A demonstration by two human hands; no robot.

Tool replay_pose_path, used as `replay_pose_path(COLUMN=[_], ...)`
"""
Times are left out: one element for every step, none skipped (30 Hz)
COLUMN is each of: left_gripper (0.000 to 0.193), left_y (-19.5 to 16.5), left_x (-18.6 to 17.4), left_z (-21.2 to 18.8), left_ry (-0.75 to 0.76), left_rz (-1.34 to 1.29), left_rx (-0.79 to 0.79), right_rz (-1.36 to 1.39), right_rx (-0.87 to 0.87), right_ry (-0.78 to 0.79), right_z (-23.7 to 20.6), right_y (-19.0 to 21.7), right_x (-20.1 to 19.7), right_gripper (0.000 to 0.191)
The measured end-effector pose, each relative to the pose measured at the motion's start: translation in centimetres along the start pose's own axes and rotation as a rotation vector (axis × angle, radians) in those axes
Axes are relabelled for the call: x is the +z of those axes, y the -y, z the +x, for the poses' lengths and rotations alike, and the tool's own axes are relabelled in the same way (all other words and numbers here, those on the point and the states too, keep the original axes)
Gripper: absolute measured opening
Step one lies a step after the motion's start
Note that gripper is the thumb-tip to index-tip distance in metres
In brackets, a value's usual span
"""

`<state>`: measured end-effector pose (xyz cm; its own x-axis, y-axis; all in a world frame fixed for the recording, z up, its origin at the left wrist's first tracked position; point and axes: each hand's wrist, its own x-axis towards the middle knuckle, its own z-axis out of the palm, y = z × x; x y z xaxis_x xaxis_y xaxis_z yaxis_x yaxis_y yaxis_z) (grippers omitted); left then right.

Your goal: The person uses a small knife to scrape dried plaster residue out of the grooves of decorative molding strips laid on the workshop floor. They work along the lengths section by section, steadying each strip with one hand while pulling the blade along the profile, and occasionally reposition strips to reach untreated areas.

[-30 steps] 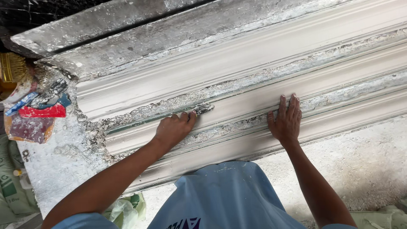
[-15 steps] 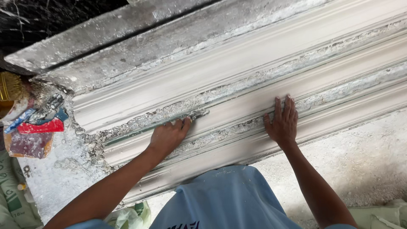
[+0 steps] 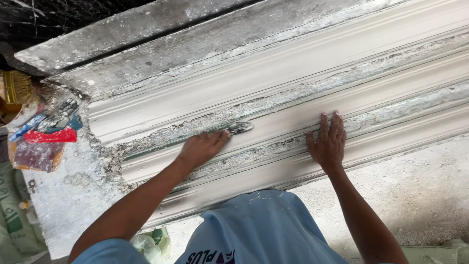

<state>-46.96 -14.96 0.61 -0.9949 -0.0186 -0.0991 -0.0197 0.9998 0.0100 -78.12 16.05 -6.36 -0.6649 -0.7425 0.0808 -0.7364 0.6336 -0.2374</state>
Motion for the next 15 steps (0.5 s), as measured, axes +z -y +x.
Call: replay_pose_path(left_gripper=[0.058,0.057,0.056,0.055,0.054,0.053,0.050,0.046,0.043,0.041,0.039,0.037,0.036,0.035,0.034], left_y=[-0.2,-0.3,-0.4,-0.2,0.0,-0.1,-0.3,-1.0,-1.6,-2.5,-3.5,-3.8,-3.8,-3.4,-2.8], left_x=[-0.1,-0.3,-0.6,-1.2,-1.9,-2.5,-3.1,-3.4,-3.6,-3.5,-3.4,-3.3,-3.2,-3.2,-3.3], left_z=[0.7,1.3,1.7,1.6,1.6,1.8,2.2,3.1,4.1,5.5,7.1,8.1,8.7,9.0,8.6], left_ry=[0.002,0.006,0.011,0.045,0.078,0.111,0.105,0.099,0.096,0.071,0.045,0.017,0.011,0.012,0.019], left_rz=[-0.009,-0.019,-0.034,-0.033,-0.027,-0.019,-0.024,-0.033,-0.044,-0.080,-0.114,-0.150,-0.153,-0.154,-0.164], left_rx=[0.002,0.010,0.016,0.017,0.013,0.007,0.010,0.012,0.012,-0.029,-0.069,-0.105,-0.096,-0.087,-0.086], right_rz=[-0.012,-0.025,-0.039,-0.039,-0.036,-0.030,-0.036,-0.044,-0.051,-0.044,-0.037,-0.033,-0.033,-0.027,-0.022], right_rx=[-0.002,0.002,0.006,0.016,0.022,0.027,0.030,0.034,0.035,0.024,0.014,0.008,0.011,0.014,0.013], right_ry=[0.003,0.006,0.014,0.016,0.015,0.012,0.013,0.018,0.026,0.018,0.008,-0.004,-0.010,-0.012,-0.004], right_z=[0.0,0.0,-0.1,-0.1,-0.2,-0.2,-0.2,-0.2,-0.2,-0.2,-0.1,-0.1,-0.1,-0.1,-0.1], right_y=[-0.1,-0.1,-0.2,-0.2,-0.2,-0.1,0.0,0.0,0.1,0.1,0.1,0.1,0.1,0.1,0.1], right_x=[0.0,0.1,0.0,0.1,0.1,0.1,0.2,0.1,0.2,0.1,0.1,0.0,-0.1,-0.1,-0.2], right_gripper=[0.073,0.072,0.072,0.072,0.072,0.071,0.072,0.072,0.072,0.072,0.072,0.072,0.071,0.071,0.071])
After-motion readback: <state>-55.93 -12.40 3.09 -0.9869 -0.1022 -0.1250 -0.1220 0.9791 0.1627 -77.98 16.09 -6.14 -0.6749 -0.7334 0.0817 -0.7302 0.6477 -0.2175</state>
